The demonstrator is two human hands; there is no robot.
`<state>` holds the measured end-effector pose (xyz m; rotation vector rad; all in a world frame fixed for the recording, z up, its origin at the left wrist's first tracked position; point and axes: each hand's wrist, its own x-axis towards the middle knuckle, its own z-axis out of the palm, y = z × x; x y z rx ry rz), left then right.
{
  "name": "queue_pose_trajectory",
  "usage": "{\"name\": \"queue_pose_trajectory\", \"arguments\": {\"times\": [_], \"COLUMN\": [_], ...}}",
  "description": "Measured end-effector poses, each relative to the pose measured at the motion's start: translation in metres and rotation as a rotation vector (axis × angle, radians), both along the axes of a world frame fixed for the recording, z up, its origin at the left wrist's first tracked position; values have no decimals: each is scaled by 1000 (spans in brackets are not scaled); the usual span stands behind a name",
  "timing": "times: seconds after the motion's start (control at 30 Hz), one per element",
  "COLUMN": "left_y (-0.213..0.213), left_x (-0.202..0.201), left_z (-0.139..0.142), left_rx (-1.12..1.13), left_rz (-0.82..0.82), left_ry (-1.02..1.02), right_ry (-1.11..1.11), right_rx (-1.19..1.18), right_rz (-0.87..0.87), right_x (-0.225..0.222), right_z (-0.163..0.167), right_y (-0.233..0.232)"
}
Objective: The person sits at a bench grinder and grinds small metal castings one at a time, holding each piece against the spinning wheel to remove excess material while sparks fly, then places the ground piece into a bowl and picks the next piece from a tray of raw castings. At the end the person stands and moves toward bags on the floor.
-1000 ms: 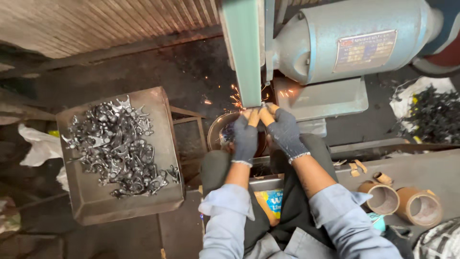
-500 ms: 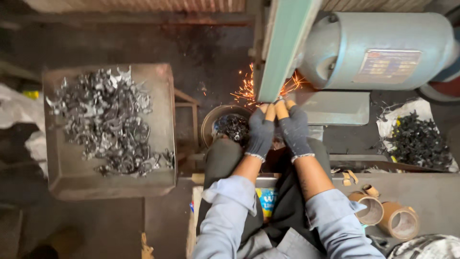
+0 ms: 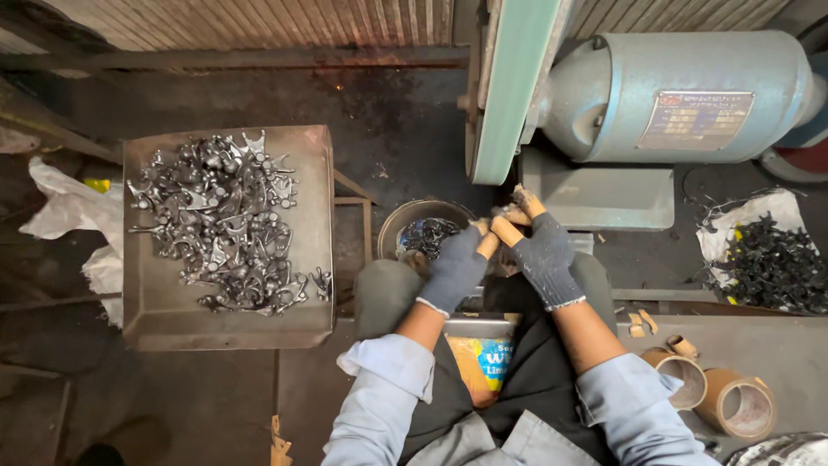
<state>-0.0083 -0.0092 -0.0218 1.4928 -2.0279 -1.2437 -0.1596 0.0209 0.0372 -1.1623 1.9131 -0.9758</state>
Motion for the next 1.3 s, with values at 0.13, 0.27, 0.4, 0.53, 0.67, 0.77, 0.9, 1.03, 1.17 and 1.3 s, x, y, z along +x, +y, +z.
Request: {"name": "queue_pose_trajectory", "arguments": {"times": [0.13,0.27,0.4,0.53,0.67,0.77,0.9,1.03,1.17,1.3], "left_y": [-10,-24,-27,-21,-20,-26,-36,-31,-13,2], "left_x": [7,3,-10,-23,-23,-14,-1,4,-8,-31], "left_z": [-4,-10,-16,-17,-15,-11,-5,-3,-5,-10], "left_rx": [-60,-18,26,25,-197,-65,-148,31,88,874], "left_rz": [117,201,338,371,349,306,310,220,307,597], "left_ry": [357,212,159,495,383,98,80,641,856,1129], "right_ry": [-287,-534,-369,87,16,-734,-1459,-1353,-818,-153], "right_rx": [-48,32,68,98,113,98,-87,-85,-97,60], "right_rz": [40,99,34,44,31,-212,-425,-162,-121,-97], "right_x": [9,20,30,18,15,35,57,40,22,17], "right_z": [-14,-32,-28,-15,-25,-44,-54,-37,-23,-16], "right_y": [-14,-42,-51,-45,-41,-41,-52,-33,-15,-26]}}
